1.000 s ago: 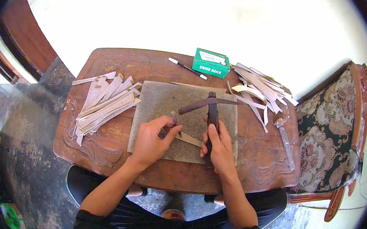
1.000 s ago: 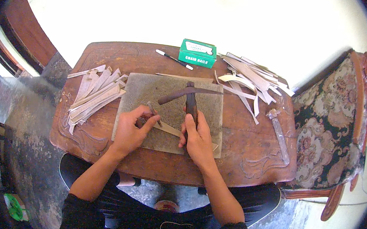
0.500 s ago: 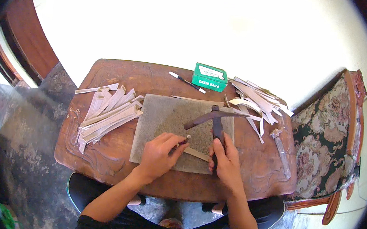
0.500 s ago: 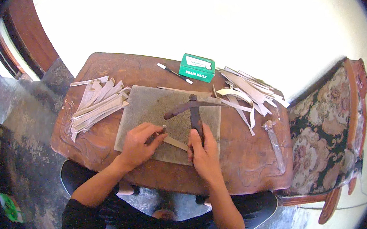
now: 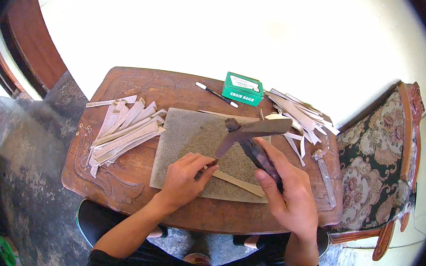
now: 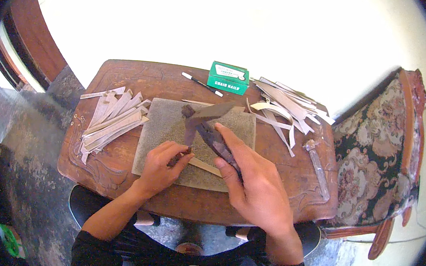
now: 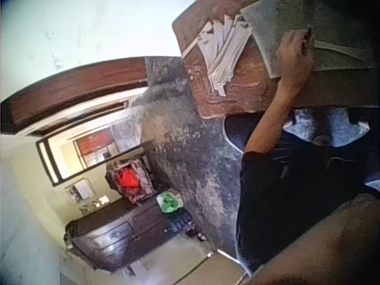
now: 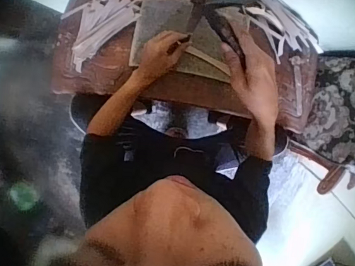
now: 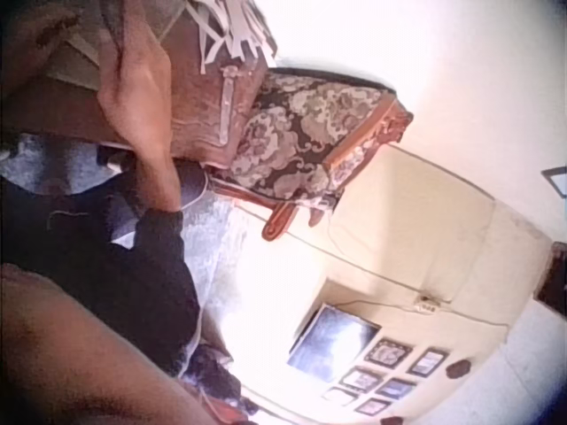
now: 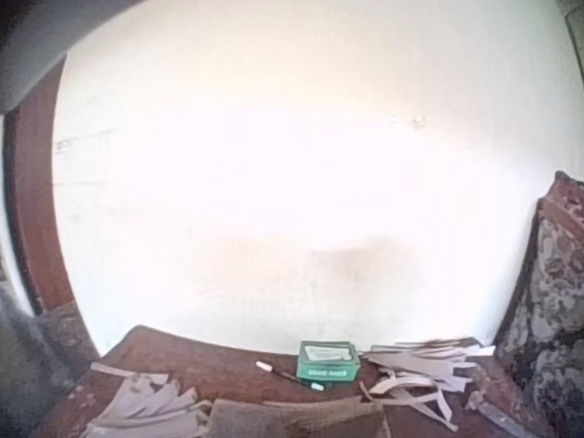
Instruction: The person hammers nails into small wooden pieces placed on a sanding block. They repeatedly pick up nails, position them on the wood, and strike them with a hammer.
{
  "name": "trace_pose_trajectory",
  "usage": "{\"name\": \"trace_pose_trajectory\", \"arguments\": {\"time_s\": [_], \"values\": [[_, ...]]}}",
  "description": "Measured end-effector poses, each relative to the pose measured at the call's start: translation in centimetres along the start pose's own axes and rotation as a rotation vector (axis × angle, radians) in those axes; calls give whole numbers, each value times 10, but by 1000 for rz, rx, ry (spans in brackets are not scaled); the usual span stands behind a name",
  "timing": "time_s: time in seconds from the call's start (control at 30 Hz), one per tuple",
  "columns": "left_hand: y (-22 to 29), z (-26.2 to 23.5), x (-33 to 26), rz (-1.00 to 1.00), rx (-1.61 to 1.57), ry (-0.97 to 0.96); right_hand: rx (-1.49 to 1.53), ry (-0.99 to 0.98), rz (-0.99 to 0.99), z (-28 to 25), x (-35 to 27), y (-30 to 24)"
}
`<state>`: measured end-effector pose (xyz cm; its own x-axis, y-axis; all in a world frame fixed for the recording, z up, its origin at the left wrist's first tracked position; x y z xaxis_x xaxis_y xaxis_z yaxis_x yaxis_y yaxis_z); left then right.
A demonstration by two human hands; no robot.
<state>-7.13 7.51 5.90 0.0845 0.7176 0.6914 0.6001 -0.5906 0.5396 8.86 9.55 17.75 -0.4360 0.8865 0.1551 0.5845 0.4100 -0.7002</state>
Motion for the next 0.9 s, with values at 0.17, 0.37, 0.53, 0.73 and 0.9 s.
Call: {"name": "trace_pose_trajectory", "arguments": {"time_s": [0.17, 0.37, 0.53, 0.73, 0.9], "values": [[1, -1, 1, 7, 2, 9, 35, 8, 91, 0, -1, 2], [-1, 0, -1, -7, 4, 7, -16, 23, 29, -1, -2, 4], [-3, 0, -2, -1, 28, -7, 4, -26, 64, 11, -1, 12], [-1, -2, 0, -1, 2, 19, 7, 4, 57, 11, -3, 11], [-2, -3, -1, -20, -5, 21, 21, 44, 82, 1, -6, 8]]}}
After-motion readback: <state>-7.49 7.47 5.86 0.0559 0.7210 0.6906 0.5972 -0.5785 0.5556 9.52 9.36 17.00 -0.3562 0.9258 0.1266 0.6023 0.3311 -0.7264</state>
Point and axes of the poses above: each hand's wrist, its own x-axis towards the middle knuckle, its own z-axis out of the palm, y = z × x, the point moved 10 cm from there along x, towards the middle knuckle, and after that the axes turned 14 degrees about z, right-handed, at the moved point
